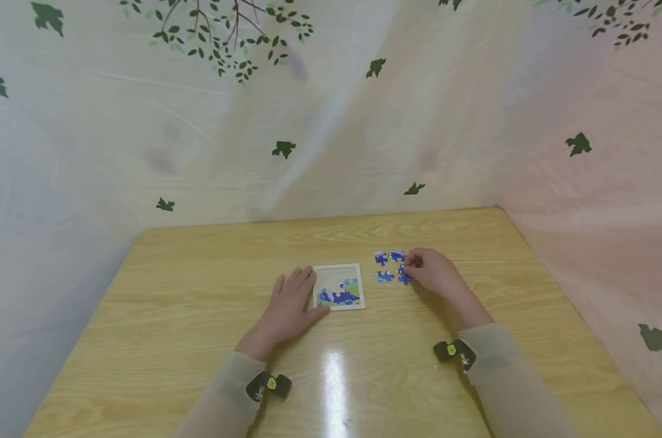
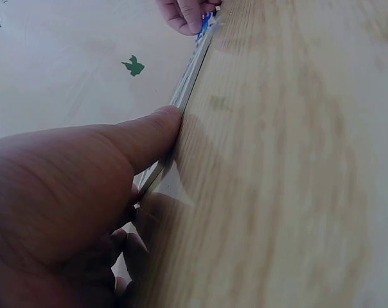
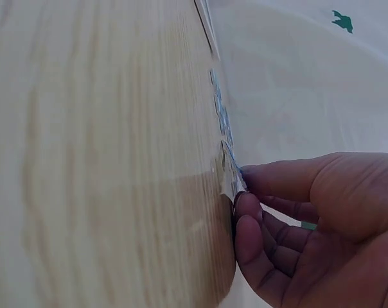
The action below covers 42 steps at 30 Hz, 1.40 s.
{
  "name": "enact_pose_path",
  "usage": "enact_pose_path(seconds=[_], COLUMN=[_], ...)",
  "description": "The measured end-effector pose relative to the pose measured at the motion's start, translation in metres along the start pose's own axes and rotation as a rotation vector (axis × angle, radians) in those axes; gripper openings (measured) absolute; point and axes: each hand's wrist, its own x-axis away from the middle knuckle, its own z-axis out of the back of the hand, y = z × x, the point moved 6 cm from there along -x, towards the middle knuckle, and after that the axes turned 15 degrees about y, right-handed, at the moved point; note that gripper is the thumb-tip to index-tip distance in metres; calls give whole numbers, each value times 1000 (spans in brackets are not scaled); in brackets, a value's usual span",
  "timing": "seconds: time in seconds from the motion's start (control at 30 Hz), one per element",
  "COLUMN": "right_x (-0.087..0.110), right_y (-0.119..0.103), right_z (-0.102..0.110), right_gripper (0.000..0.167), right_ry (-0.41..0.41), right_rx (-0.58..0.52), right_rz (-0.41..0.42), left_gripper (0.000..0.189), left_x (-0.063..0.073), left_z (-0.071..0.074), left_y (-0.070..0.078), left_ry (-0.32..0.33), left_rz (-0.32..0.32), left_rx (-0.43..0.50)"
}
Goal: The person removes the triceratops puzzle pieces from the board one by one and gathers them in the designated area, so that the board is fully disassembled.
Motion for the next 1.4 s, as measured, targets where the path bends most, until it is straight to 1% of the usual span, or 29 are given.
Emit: enact_pose_path(seconds=[0.2, 0.43, 0.67, 0.8, 0.93, 1.1, 1.23, 1.4], right_x=[2, 3, 4, 4, 4, 5, 6, 6], right_y=[-2, -3, -5, -6, -5, -5, -5, -8], right_z=[0, 0, 0, 0, 0, 0, 1, 7], right_gripper=[10, 10, 10, 10, 10, 10, 11, 15], right_ry=[-5, -10, -10, -5, -1, 2, 10, 51], right_rx=[36, 29, 36, 43, 44, 31, 14, -18], right_rz=[4, 6, 8, 0, -6, -9, -29, -63], left_gripper=[91, 93, 91, 92, 92, 92, 93, 93], left_x=[0, 0, 1, 0, 0, 0, 0, 0], left_z=[1, -1, -2, -2, -2, -2, -3, -3], left_y=[1, -1, -2, -2, -2, -2, -2, -1], left_ry=[-2, -16, -2, -13, -11, -3, -6, -4], left_rz=[3, 4, -3, 6, 9, 6, 5, 0], left_rx=[3, -10, 2, -6, -5, 3, -7, -5])
